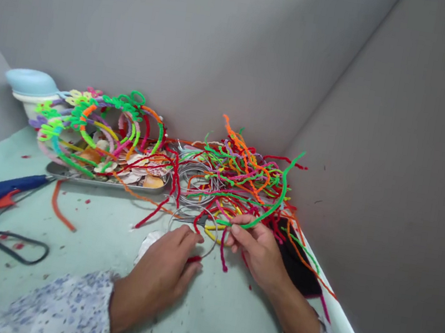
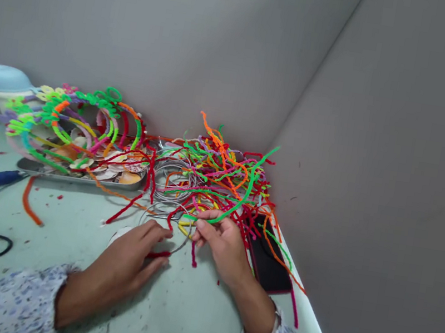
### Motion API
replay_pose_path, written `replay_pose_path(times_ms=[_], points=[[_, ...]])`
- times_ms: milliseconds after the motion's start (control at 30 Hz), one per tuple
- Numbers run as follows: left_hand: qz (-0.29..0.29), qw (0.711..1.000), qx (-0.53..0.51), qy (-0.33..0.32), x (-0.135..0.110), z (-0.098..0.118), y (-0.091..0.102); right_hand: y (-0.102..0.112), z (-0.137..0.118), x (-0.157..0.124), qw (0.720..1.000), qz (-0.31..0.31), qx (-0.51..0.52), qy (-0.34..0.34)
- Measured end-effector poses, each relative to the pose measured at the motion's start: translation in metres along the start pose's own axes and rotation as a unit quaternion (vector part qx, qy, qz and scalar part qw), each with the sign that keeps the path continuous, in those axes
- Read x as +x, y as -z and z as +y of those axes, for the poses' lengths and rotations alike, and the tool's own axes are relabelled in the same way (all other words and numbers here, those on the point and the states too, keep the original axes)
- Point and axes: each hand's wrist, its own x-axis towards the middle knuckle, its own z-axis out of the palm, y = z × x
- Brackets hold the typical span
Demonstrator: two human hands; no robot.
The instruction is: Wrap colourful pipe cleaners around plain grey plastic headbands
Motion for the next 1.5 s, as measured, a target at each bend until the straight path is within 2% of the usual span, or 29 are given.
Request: replay_pose_path(times_ms=[100,200,400,533,633,733,833,967,1100,1500], points=[[-0.031,0.997,0.076,-0.010,-0.006,-0.002,-0.004,-0.005,0.005,-0.010,0.999,0.022,-0.034,0.002],[-0.039,0.995,0.093,-0.025,-0.005,-0.002,-0.005,-0.014,0.012,-0.019,0.997,0.036,-0.071,-0.006],[0.040,0.999,0.000,-0.026,-0.004,-0.004,-0.002,-0.022,0.023,-0.030,0.988,0.057,-0.118,0.083],[0.071,0.997,-0.029,-0.025,-0.003,-0.007,-0.002,-0.026,0.026,-0.033,0.979,0.056,-0.139,0.136],[0.091,0.994,-0.054,-0.009,-0.003,-0.009,-0.005,-0.027,0.028,-0.034,0.966,0.056,-0.185,0.174],[0.110,0.991,-0.072,0.001,-0.005,-0.010,-0.008,-0.027,0.029,-0.033,0.940,0.075,-0.241,0.227],[0.118,0.989,-0.084,-0.003,-0.006,-0.012,-0.011,-0.027,0.028,-0.031,0.920,0.071,-0.279,0.267],[0.116,0.990,-0.081,-0.022,-0.006,-0.014,-0.012,-0.028,0.026,-0.030,0.906,0.058,-0.296,0.296],[0.109,0.991,-0.063,-0.042,-0.005,-0.015,-0.011,-0.029,0.025,-0.031,0.896,0.054,-0.312,0.312],[0.094,0.992,-0.070,-0.053,-0.003,-0.012,-0.006,-0.031,0.024,-0.032,0.891,0.047,-0.322,0.316]])
